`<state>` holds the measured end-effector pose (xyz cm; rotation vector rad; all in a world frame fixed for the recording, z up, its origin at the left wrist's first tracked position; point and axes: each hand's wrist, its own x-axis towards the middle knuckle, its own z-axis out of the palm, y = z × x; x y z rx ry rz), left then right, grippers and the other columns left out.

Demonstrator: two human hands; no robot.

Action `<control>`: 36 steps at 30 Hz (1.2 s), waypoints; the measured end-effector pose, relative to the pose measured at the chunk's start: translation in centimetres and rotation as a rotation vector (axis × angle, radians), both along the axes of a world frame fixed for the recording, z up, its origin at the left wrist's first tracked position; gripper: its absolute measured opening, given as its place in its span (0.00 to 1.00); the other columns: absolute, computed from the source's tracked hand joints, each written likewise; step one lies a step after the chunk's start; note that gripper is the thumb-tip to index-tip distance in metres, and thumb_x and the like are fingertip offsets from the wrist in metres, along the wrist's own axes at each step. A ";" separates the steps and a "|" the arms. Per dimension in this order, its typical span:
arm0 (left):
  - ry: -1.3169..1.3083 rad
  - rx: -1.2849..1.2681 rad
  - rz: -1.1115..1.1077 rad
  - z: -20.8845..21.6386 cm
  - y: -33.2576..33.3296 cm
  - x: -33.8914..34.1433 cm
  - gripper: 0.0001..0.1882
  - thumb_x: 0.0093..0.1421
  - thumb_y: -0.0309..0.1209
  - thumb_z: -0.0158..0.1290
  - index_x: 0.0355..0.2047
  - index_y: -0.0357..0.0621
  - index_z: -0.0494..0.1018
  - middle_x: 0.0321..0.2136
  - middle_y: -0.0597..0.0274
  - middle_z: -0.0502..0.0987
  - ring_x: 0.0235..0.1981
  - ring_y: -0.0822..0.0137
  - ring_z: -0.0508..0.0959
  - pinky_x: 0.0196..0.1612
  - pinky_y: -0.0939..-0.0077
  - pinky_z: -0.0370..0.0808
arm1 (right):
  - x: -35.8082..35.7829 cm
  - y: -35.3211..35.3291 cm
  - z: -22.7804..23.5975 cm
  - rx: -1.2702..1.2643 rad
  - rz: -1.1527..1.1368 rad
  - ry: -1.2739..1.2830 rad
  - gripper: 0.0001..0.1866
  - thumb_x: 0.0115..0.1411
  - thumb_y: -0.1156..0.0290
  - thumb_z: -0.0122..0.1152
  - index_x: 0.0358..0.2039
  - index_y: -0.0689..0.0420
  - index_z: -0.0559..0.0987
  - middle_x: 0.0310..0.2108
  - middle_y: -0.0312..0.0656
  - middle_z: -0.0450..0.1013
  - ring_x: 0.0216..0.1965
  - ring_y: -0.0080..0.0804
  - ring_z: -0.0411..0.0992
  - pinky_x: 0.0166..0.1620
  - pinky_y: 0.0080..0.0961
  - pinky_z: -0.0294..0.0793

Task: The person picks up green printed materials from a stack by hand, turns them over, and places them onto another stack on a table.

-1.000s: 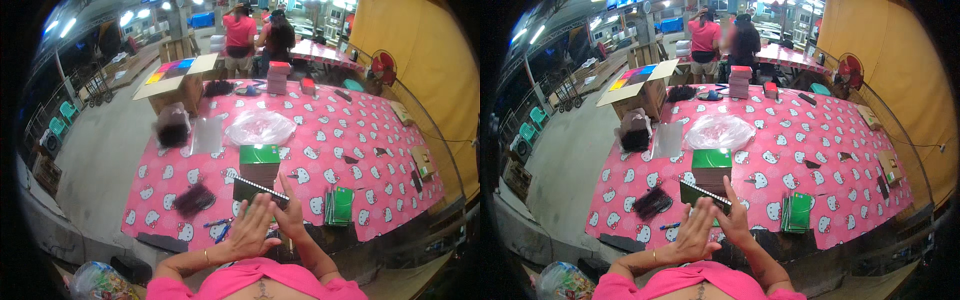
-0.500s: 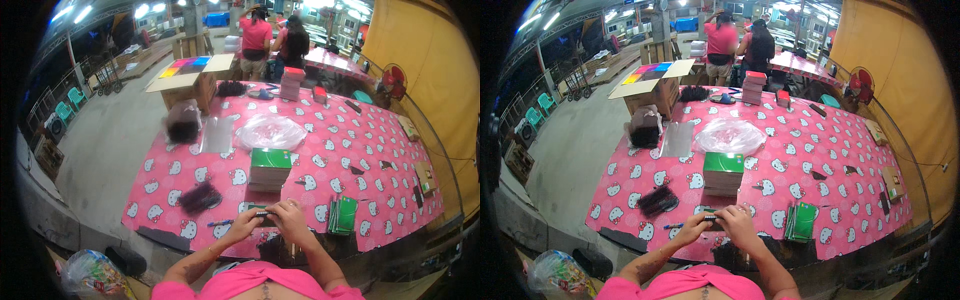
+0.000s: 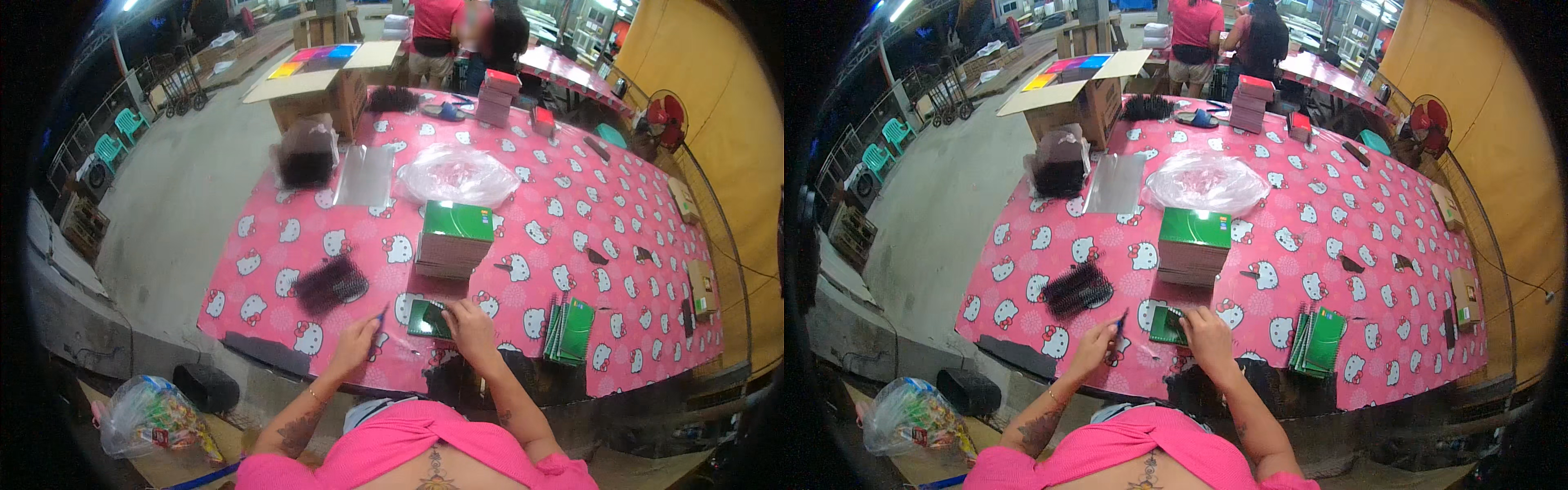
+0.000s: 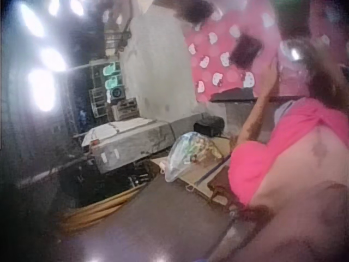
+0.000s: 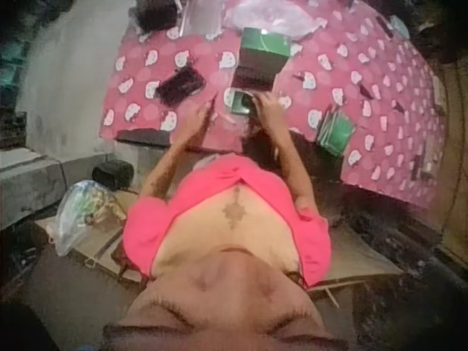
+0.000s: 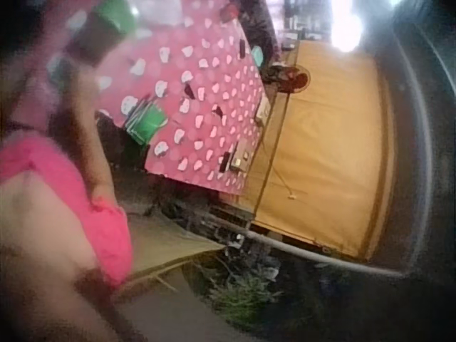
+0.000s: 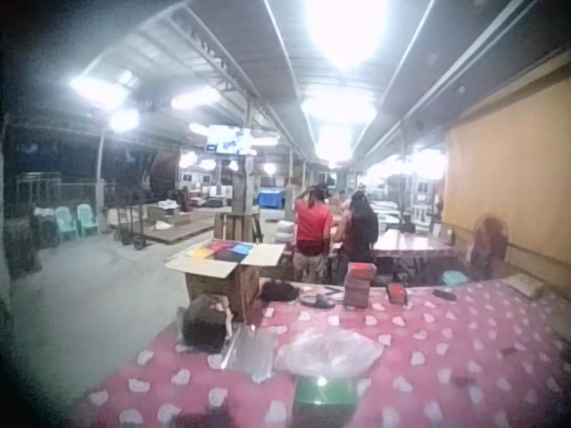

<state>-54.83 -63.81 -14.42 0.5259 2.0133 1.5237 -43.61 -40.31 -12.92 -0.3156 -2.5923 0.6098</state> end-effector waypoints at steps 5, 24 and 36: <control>-0.567 0.257 -0.082 -2.0 2.8 0.6 0.16 0.71 0.38 0.46 0.48 0.37 0.74 0.32 0.62 0.77 0.32 0.68 0.80 0.38 0.71 0.80 | -0.1 -0.5 -0.2 -0.012 -0.002 0.023 0.09 0.60 0.68 0.64 0.40 0.56 0.81 0.34 0.44 0.76 0.35 0.47 0.76 0.38 0.40 0.76; 0.695 -0.157 -0.114 2.0 4.6 1.5 0.15 0.66 0.34 0.52 0.48 0.42 0.79 0.35 0.52 0.79 0.36 0.56 0.81 0.42 0.64 0.76 | 0.4 -0.9 -0.3 -0.049 -0.039 0.034 0.09 0.59 0.67 0.65 0.40 0.53 0.81 0.34 0.43 0.75 0.35 0.46 0.77 0.38 0.40 0.77; 1.059 -0.194 -0.248 -2.1 0.8 0.5 0.20 0.55 0.30 0.60 0.50 0.45 0.76 0.47 0.43 0.74 0.51 0.44 0.74 0.53 0.50 0.71 | 12.0 13.3 3.9 -0.684 -0.616 0.407 0.17 0.66 0.70 0.60 0.53 0.61 0.79 0.46 0.38 0.77 0.42 0.25 0.74 0.45 0.25 0.74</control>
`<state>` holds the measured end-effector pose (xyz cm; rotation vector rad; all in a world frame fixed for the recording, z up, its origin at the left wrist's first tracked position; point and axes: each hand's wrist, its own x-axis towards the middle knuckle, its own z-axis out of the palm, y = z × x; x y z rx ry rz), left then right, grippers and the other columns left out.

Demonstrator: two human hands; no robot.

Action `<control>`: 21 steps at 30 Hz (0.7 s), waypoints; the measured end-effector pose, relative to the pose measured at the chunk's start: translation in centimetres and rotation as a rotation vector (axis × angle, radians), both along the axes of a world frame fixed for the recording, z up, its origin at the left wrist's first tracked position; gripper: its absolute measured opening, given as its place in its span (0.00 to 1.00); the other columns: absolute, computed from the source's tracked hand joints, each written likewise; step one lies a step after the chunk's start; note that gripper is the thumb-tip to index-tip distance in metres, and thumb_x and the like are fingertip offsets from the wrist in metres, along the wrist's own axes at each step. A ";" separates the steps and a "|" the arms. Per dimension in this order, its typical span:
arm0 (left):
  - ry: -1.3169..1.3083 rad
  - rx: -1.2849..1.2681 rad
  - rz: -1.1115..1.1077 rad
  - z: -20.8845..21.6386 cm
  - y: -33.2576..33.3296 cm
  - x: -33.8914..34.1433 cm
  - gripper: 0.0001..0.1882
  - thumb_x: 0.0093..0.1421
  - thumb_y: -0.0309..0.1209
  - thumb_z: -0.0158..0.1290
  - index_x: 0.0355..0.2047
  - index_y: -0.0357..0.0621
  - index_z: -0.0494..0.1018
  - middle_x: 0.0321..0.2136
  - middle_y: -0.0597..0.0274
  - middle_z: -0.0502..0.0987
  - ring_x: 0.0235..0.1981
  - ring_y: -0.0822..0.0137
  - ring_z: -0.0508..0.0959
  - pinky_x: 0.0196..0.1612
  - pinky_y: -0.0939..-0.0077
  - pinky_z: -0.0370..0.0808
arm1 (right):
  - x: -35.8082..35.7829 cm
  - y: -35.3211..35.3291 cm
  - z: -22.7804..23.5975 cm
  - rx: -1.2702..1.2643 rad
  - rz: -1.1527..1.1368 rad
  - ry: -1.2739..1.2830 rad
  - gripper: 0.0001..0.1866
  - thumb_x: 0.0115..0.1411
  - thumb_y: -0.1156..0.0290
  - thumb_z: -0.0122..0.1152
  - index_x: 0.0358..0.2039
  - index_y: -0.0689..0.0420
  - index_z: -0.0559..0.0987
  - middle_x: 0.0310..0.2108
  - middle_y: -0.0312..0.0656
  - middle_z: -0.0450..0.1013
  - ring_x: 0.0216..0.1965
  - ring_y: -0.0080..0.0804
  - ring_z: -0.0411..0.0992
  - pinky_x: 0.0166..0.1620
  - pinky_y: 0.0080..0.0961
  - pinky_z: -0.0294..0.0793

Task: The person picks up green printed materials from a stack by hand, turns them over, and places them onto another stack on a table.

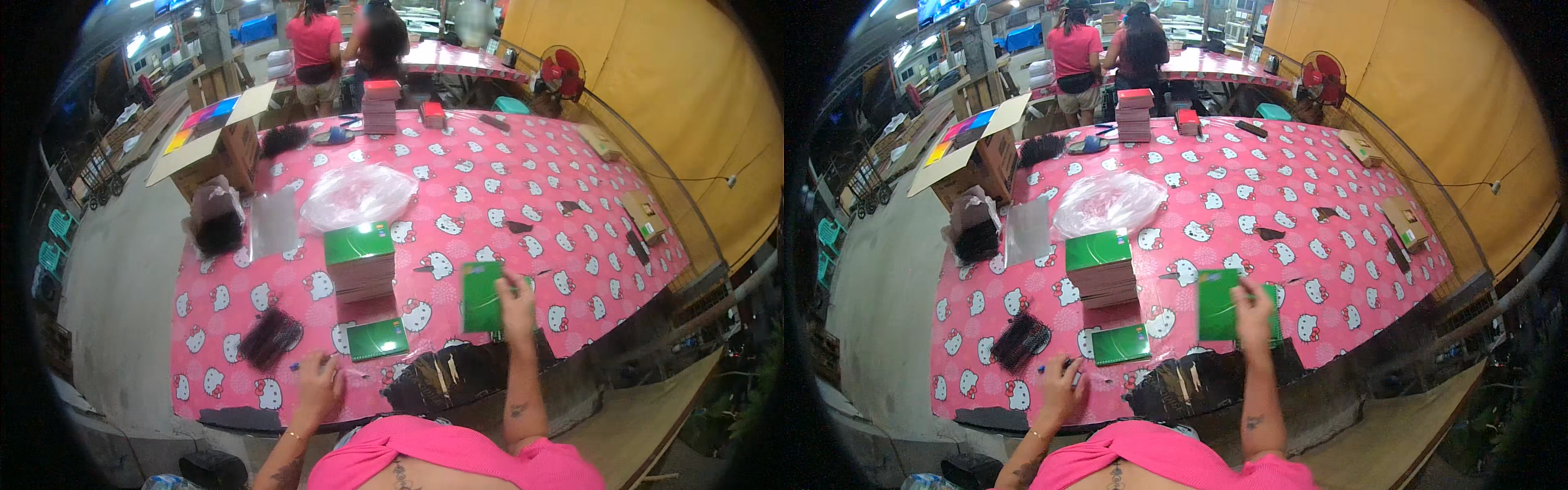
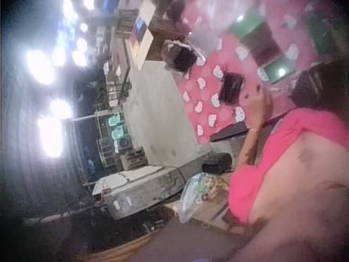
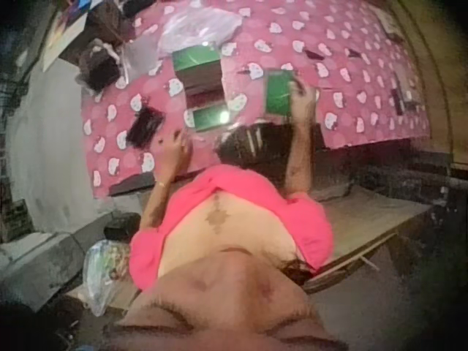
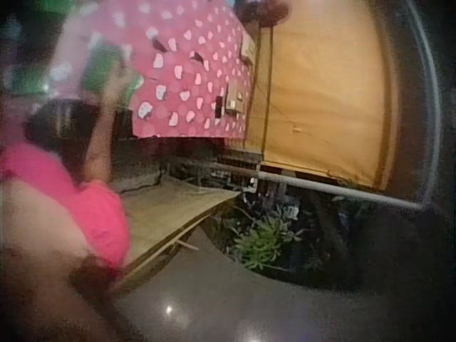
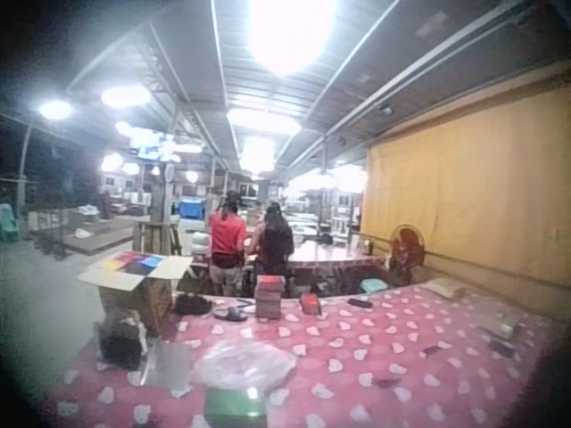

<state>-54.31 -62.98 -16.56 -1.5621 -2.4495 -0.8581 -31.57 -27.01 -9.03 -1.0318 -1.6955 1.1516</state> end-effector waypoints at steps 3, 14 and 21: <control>0.032 0.032 -0.197 -0.6 3.9 0.9 0.21 0.56 0.30 0.59 0.50 0.42 0.75 0.47 0.44 0.74 0.51 0.44 0.74 0.54 0.51 0.72 | 5.3 4.5 0.8 -0.064 -0.073 0.231 0.16 0.64 0.71 0.61 0.52 0.59 0.80 0.41 0.44 0.79 0.43 0.24 0.75 0.47 0.27 0.74; 0.195 -0.067 -0.377 -2.8 7.1 -0.2 0.21 0.56 0.29 0.57 0.51 0.43 0.72 0.41 0.52 0.74 0.42 0.52 0.77 0.45 0.61 0.76 | 4.7 2.7 -1.3 0.890 0.545 -1.010 0.11 0.56 0.79 0.54 0.35 0.52 0.82 0.50 0.44 0.75 0.57 0.46 0.69 0.63 0.66 0.57; 0.292 -0.158 -0.359 -3.4 6.4 0.2 0.20 0.58 0.28 0.53 0.52 0.43 0.72 0.41 0.53 0.74 0.43 0.53 0.76 0.44 0.62 0.76 | -1.0 -3.8 -3.5 0.437 0.482 -0.362 0.17 0.54 0.77 0.61 0.46 0.58 0.79 0.55 0.48 0.72 0.60 0.53 0.67 0.63 0.41 0.66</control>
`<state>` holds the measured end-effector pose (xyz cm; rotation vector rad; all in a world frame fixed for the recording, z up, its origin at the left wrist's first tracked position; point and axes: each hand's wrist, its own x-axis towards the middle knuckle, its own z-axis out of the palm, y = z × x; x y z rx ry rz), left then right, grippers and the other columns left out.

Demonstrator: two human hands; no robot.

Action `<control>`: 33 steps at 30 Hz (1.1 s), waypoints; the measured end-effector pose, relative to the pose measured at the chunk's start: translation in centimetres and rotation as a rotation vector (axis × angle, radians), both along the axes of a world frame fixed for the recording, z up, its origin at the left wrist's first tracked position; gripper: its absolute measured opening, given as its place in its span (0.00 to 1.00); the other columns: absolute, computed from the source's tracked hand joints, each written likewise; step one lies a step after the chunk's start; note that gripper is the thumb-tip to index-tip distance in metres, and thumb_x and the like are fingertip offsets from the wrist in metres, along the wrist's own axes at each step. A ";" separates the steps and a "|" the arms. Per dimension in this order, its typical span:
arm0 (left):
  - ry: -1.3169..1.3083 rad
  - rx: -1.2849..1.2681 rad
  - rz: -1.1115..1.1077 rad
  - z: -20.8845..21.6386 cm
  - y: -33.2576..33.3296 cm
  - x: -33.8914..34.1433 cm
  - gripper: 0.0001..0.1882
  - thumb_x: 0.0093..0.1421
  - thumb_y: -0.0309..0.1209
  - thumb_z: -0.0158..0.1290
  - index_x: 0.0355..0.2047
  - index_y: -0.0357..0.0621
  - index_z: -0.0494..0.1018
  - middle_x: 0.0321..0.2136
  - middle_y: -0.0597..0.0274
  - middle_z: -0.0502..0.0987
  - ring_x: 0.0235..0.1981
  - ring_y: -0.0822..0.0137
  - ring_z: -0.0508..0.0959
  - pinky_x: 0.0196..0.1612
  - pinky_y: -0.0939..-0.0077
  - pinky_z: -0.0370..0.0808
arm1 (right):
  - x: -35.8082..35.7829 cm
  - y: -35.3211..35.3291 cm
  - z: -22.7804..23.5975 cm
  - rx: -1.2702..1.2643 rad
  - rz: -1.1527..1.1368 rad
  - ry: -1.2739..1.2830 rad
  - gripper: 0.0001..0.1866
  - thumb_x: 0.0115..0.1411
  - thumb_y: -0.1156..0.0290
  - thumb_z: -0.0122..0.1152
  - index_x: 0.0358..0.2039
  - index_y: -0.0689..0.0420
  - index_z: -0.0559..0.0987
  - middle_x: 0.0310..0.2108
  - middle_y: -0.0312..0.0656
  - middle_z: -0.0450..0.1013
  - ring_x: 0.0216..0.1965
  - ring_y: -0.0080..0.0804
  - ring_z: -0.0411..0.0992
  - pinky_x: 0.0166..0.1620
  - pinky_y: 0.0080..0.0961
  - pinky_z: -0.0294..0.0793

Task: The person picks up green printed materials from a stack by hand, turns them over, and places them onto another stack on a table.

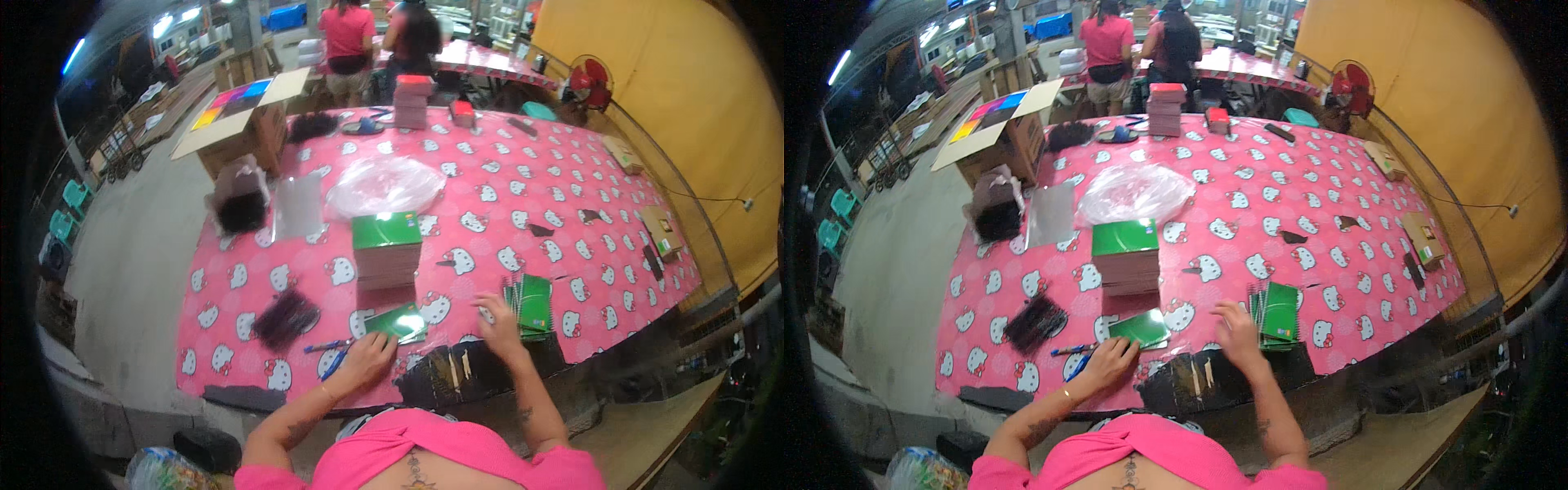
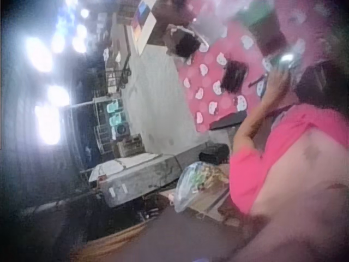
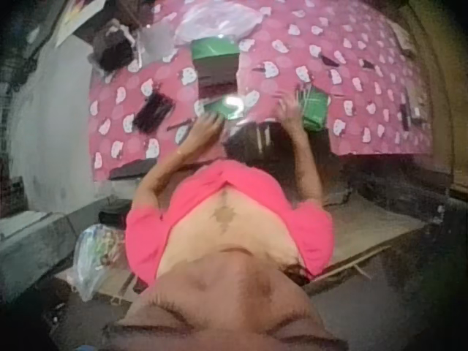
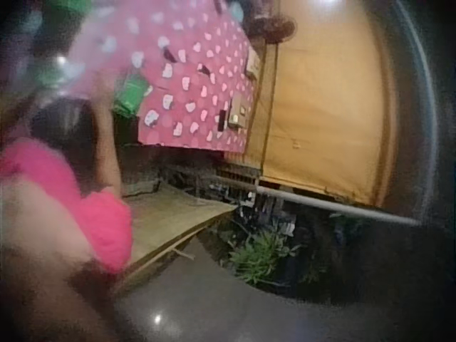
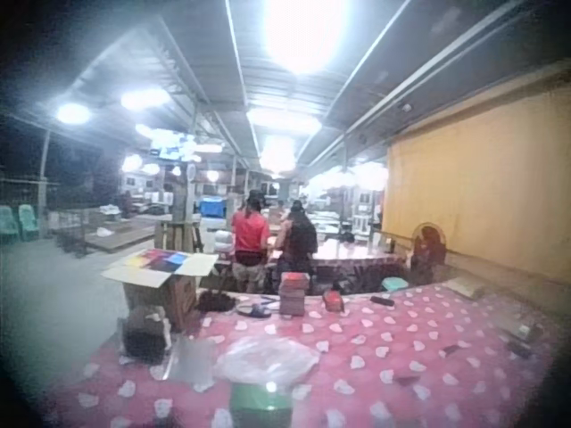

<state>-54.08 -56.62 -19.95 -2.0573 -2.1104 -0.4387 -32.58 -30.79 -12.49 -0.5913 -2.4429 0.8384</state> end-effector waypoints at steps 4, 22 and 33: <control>-0.241 -0.061 -0.040 2.4 0.8 -1.7 0.22 0.57 0.30 0.56 0.53 0.46 0.72 0.42 0.56 0.75 0.44 0.53 0.76 0.41 0.63 0.76 | -4.5 -5.6 -2.2 -0.171 0.234 0.084 0.27 0.56 0.71 0.65 0.58 0.56 0.73 0.56 0.52 0.70 0.61 0.54 0.66 0.62 0.42 0.66; -0.126 0.493 0.003 12.5 9.5 -4.6 0.16 0.56 0.30 0.60 0.45 0.40 0.75 0.40 0.49 0.78 0.43 0.48 0.78 0.48 0.55 0.75 | -7.4 -6.2 -7.1 -0.057 0.188 -0.037 0.33 0.50 0.68 0.69 0.59 0.53 0.72 0.58 0.56 0.66 0.58 0.56 0.67 0.60 0.44 0.68; -0.128 0.587 0.190 14.0 7.1 -5.4 0.20 0.56 0.29 0.62 0.50 0.40 0.75 0.49 0.47 0.75 0.51 0.45 0.76 0.54 0.54 0.75 | -9.5 -5.5 -4.7 -0.187 0.058 0.118 0.32 0.54 0.71 0.67 0.60 0.55 0.71 0.58 0.56 0.64 0.60 0.55 0.65 0.62 0.44 0.66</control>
